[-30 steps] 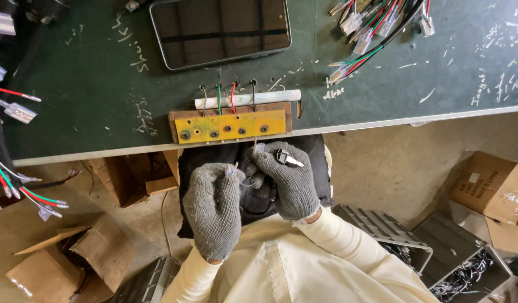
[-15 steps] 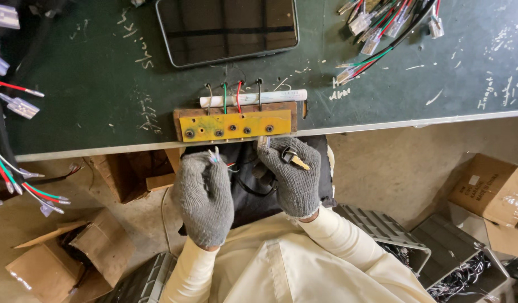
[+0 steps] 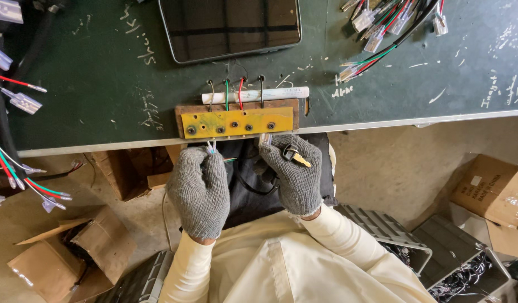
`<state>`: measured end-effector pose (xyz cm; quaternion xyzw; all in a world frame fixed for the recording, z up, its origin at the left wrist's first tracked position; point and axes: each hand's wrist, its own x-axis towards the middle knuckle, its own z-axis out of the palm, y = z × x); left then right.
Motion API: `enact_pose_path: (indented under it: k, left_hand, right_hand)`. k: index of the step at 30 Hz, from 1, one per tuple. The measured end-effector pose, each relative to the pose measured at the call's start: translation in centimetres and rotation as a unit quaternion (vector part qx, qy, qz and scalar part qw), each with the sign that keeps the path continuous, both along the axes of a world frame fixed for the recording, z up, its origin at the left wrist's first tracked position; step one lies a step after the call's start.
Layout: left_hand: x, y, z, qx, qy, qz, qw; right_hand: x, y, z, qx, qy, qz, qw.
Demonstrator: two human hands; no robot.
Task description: The person repeatedly strips wire ends, inserts them into a yellow terminal block, and secures them with a screwdriver. They handle multiple wire harnesses with connectors, placing completed units aside on the table.
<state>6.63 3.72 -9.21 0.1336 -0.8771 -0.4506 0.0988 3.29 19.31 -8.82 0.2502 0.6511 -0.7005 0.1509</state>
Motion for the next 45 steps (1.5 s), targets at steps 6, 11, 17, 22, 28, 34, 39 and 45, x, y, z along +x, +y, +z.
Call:
enact_pose_path:
  k: [6,11,17,22,28,34,39,45]
  left_hand:
    - [-0.7,0.0,-0.3,-0.040,0.029,0.012,0.999]
    - [-0.8,0.0,-0.1,-0.043,0.037,0.012,0.998]
    - [-0.3,0.1,0.2,-0.044,0.019,0.008,0.999]
    - [-0.4,0.1,0.0,-0.059,0.027,-0.009,0.998]
    - [-0.1,0.3,0.0,-0.071,0.018,0.008,0.997]
    - [-0.3,0.4,0.0,-0.100,0.011,0.010,0.995]
    - [-0.3,0.4,0.2,-0.078,0.022,0.015,0.997]
    - [-0.5,0.7,-0.2,-0.099,0.052,0.002,0.994]
  right_hand:
    - [-0.1,-0.2,0.2,0.005,-0.041,-0.008,0.999]
    - [0.0,0.1,-0.1,-0.021,-0.015,-0.006,1.000]
    - [0.1,0.3,-0.4,-0.008,-0.010,0.007,1.000]
    - [0.1,0.3,-0.3,-0.004,0.004,0.015,1.000]
    - [0.0,0.5,-0.4,0.031,0.025,0.038,0.998]
    - [0.2,0.6,-0.8,0.057,0.040,0.053,0.996]
    - [0.2,0.7,-1.1,0.084,0.090,0.075,0.990]
    - [0.2,0.8,-0.9,-0.012,0.004,0.029,1.000]
